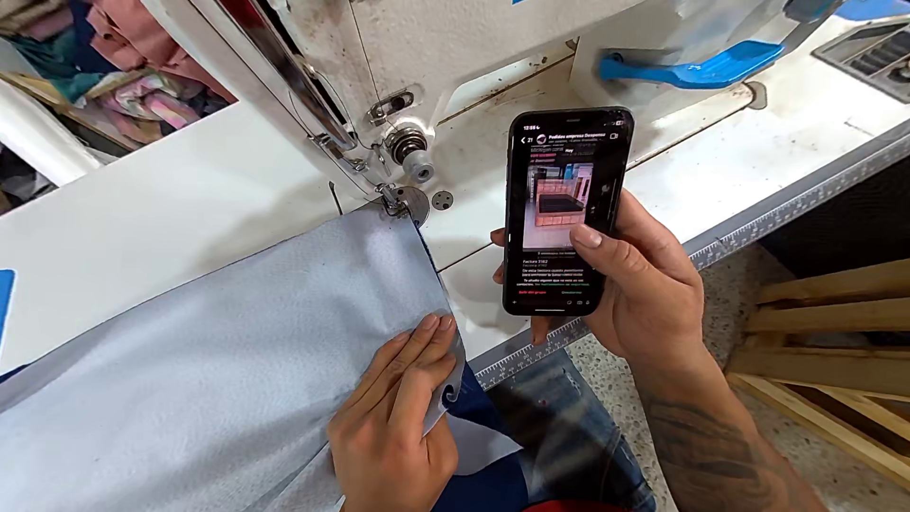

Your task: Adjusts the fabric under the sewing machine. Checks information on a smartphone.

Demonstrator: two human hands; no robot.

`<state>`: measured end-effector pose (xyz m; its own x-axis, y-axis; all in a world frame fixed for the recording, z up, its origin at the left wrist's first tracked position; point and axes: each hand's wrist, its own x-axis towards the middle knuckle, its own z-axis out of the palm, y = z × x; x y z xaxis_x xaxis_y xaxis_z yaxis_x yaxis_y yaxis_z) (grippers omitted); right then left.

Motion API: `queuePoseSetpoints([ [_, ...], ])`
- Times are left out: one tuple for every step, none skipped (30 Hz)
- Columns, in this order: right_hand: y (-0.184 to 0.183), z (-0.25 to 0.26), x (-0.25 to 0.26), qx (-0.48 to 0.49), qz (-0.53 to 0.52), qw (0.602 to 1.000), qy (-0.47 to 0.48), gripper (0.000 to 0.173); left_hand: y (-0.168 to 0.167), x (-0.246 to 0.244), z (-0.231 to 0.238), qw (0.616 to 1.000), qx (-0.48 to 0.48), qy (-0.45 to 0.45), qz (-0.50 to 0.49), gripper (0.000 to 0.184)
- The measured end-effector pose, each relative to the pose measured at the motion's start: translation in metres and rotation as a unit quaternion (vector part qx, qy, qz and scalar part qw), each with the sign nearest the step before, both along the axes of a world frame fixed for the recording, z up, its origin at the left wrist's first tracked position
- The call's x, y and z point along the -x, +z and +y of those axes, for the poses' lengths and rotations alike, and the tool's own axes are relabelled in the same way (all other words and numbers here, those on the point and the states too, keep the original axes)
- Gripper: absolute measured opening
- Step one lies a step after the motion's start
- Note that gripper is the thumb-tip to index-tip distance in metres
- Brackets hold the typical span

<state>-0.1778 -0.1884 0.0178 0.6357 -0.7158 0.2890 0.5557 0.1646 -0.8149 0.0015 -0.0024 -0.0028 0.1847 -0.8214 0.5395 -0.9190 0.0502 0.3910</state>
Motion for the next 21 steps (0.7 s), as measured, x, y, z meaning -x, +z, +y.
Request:
queuePoseSetpoints([
  [-0.0006,-0.0003,0.0002,0.002,-0.005,1.0,0.004,0.038,-0.0001,0.0001,0.0001,1.0,0.0,0.001,0.0,0.025],
  [-0.0012,-0.0003,0.0003,0.004,-0.008,1.0,0.005,0.04,-0.0001,0.0001,0.0001,1.0,0.0,0.001,0.0,0.025],
  [-0.0013,-0.0002,0.0003,0.005,-0.006,1.0,0.006,0.041,-0.0002,0.0002,0.0001,1.0,0.0,0.002,0.0,0.025],
  [-0.0011,-0.0004,0.0003,0.007,-0.004,1.0,0.008,0.042,-0.0003,0.0001,0.0,1.0,0.001,0.001,0.001,0.024],
  [-0.0007,-0.0005,0.0002,0.007,-0.002,1.0,0.008,0.041,-0.0004,0.0,-0.0001,1.0,0.001,0.0,0.001,0.024],
  [-0.0004,-0.0005,0.0001,0.006,-0.001,1.0,0.007,0.04,-0.0005,-0.0002,0.0,1.0,0.001,-0.001,0.002,0.024],
  [-0.0002,-0.0004,0.0001,0.006,0.0,1.0,0.007,0.039,-0.0007,-0.0004,0.0001,1.0,0.002,-0.001,0.002,0.024],
  [-0.0002,-0.0003,0.0004,0.006,0.002,1.0,0.007,0.04,-0.0007,-0.0004,0.0,1.0,0.001,-0.001,0.002,0.024],
  [-0.0006,-0.0001,0.0009,0.009,0.004,1.0,0.008,0.043,-0.0005,-0.0003,0.0,1.0,0.0,0.0,0.002,0.023],
  [-0.0014,-0.0003,0.0014,0.014,0.004,1.0,0.011,0.048,-0.0003,-0.0001,0.0,1.0,-0.001,0.001,0.001,0.023],
  [-0.0024,-0.0008,0.0019,0.019,0.002,1.0,0.014,0.054,-0.0001,0.0,0.0,1.0,-0.001,0.001,0.002,0.023],
  [-0.0028,-0.0009,0.0023,0.024,0.001,1.0,0.016,0.058,0.0,0.0001,-0.0001,1.0,-0.001,0.001,0.003,0.023],
  [-0.0027,-0.0009,0.0022,0.024,0.001,1.0,0.015,0.057,-0.0001,0.0001,-0.0003,1.0,-0.001,0.001,0.004,0.023],
  [-0.0022,-0.0005,0.0019,0.021,0.001,1.0,0.011,0.051,-0.0003,0.0001,-0.0002,1.0,0.0,0.001,0.004,0.024],
  [-0.0013,0.0001,0.0012,0.015,0.004,1.0,0.004,0.045,-0.0004,0.0,-0.0002,1.0,0.0,0.0,0.004,0.024],
  [-0.0004,0.0007,0.0005,0.009,0.007,1.0,-0.002,0.041,-0.0003,-0.0001,-0.0002,1.0,0.0,-0.001,0.004,0.024],
  [0.0002,0.001,0.0002,0.005,0.009,1.0,-0.005,0.04,-0.0001,-0.0001,-0.0001,1.0,0.0,-0.001,0.004,0.024],
  [0.0002,0.0011,0.0001,0.004,0.009,1.0,-0.006,0.04,0.0,0.0001,-0.0001,1.0,-0.001,-0.001,0.003,0.024],
  [0.0,0.0008,0.0002,0.006,0.007,1.0,-0.004,0.04,0.0,0.0002,-0.0002,1.0,-0.001,0.0,0.002,0.024],
  [-0.0002,0.0004,0.0005,0.009,0.006,1.0,-0.002,0.042,0.0,0.0003,-0.0002,1.0,-0.001,0.001,0.002,0.024],
  [-0.0005,0.0001,0.0006,0.01,0.006,1.0,0.0,0.043,0.0001,0.0002,-0.0003,1.0,-0.001,0.001,0.001,0.024],
])
